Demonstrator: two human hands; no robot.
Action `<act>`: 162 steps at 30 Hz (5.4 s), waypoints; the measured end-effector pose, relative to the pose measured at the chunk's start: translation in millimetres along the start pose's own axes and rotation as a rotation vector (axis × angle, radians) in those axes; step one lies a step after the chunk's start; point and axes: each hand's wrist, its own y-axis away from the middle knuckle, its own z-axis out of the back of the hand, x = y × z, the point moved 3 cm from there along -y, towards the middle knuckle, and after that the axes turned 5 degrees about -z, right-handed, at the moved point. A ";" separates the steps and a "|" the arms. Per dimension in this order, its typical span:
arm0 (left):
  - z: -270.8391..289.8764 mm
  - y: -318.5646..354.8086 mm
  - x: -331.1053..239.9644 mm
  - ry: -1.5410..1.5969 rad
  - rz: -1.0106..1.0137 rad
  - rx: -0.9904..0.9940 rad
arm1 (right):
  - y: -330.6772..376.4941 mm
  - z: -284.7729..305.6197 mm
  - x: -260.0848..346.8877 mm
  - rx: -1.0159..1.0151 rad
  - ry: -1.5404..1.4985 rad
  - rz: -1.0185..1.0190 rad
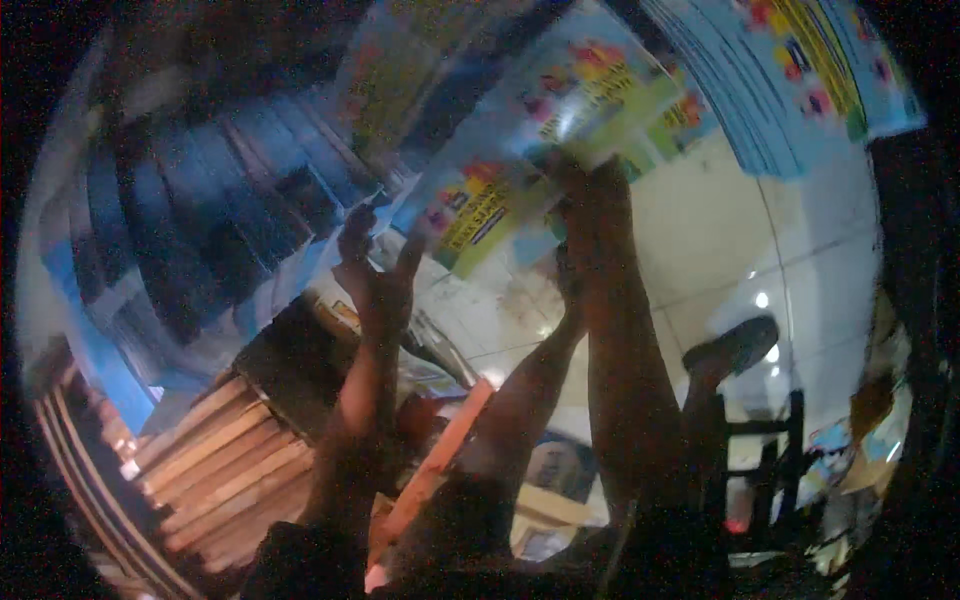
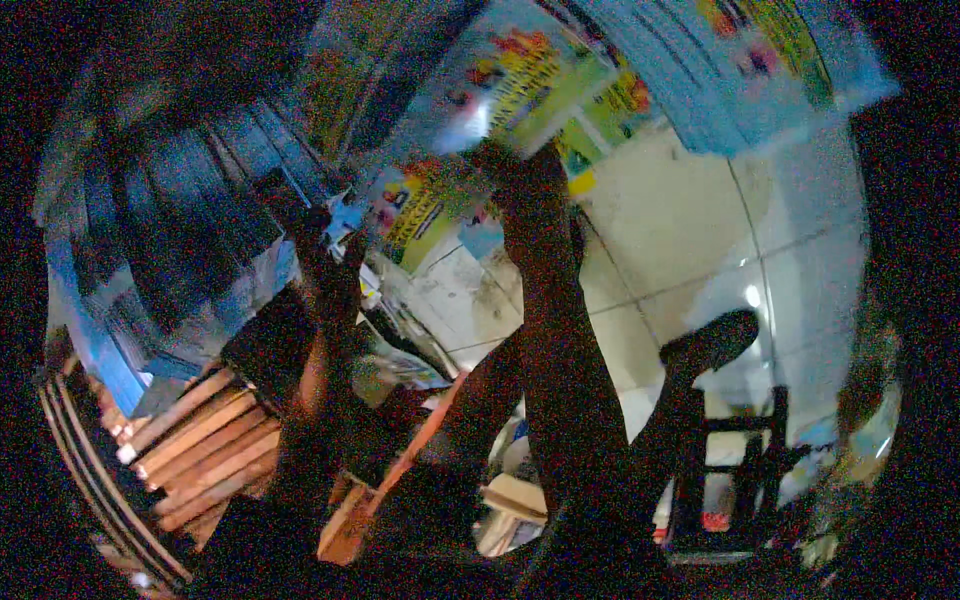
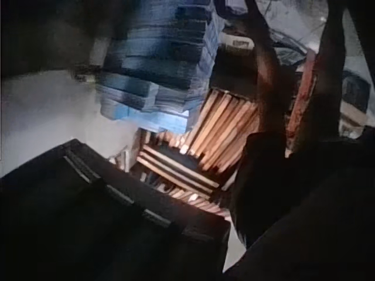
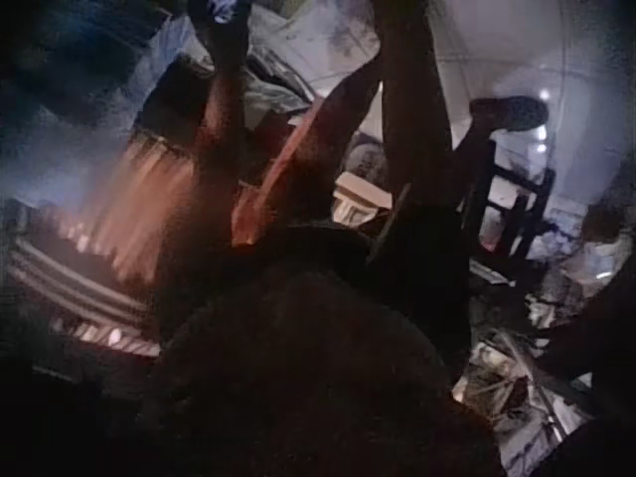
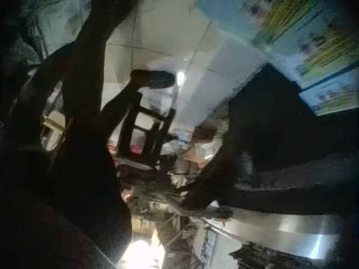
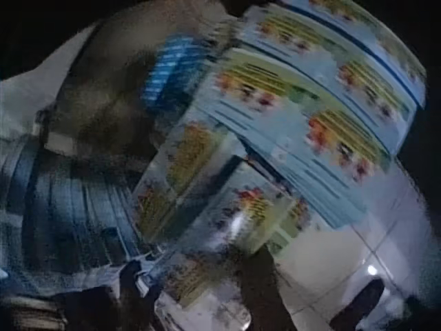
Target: The person gathers, aligns, and fans stacks of printed booklets by hand on a worktable. Then, the person places the booklets into a cardboard box and walks across the printing workshop.
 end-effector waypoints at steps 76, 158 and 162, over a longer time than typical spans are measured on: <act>377.1 -176.3 -516.4 1.579 0.495 0.361 | 444.2 -125.5 598.2 -0.290 1.728 1.059; 399.2 -102.1 -409.2 1.378 0.204 -0.138 | 411.3 -142.6 575.4 -0.582 1.815 1.380; 397.1 -99.5 -406.9 1.419 0.199 -0.147 | 413.6 -143.0 590.2 -0.283 1.745 1.163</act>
